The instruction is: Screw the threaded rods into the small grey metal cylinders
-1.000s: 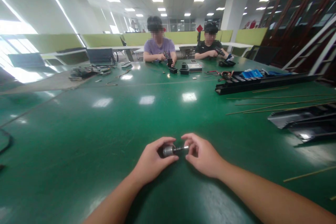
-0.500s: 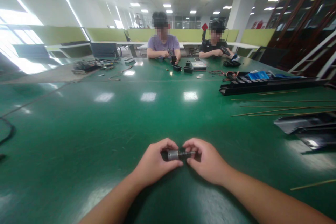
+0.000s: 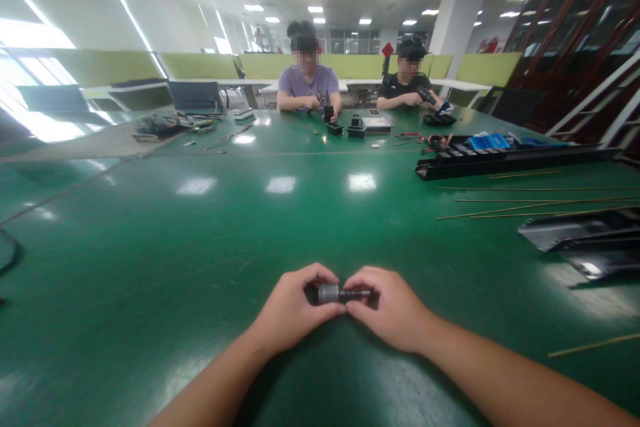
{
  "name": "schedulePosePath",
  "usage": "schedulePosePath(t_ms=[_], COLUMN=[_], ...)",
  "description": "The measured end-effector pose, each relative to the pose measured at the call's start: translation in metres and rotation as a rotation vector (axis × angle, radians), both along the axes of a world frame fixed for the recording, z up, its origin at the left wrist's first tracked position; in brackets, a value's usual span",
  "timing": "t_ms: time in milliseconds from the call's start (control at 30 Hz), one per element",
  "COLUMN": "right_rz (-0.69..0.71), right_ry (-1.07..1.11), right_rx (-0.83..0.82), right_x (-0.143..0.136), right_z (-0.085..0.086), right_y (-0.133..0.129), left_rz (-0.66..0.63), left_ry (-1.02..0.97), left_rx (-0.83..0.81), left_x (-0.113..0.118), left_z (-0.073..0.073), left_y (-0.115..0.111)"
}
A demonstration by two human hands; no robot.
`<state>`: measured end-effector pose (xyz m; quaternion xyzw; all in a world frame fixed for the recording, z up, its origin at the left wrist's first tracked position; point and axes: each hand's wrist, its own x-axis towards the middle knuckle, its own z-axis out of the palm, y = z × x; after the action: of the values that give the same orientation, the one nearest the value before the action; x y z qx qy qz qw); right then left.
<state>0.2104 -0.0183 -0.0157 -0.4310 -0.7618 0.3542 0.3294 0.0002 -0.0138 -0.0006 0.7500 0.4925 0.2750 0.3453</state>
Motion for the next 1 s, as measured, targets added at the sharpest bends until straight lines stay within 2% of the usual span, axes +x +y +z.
schedulePosePath(t_ms=[1000], right_rz=[-0.021], right_ry=[-0.013], right_rx=[0.010], right_x=[0.0002], right_z=[0.0030], right_y=[0.0018], left_rz=[0.021], left_ry=[0.013], left_rx=[0.004], left_x=[0.0016], left_z=[0.0023], left_y=[0.0003])
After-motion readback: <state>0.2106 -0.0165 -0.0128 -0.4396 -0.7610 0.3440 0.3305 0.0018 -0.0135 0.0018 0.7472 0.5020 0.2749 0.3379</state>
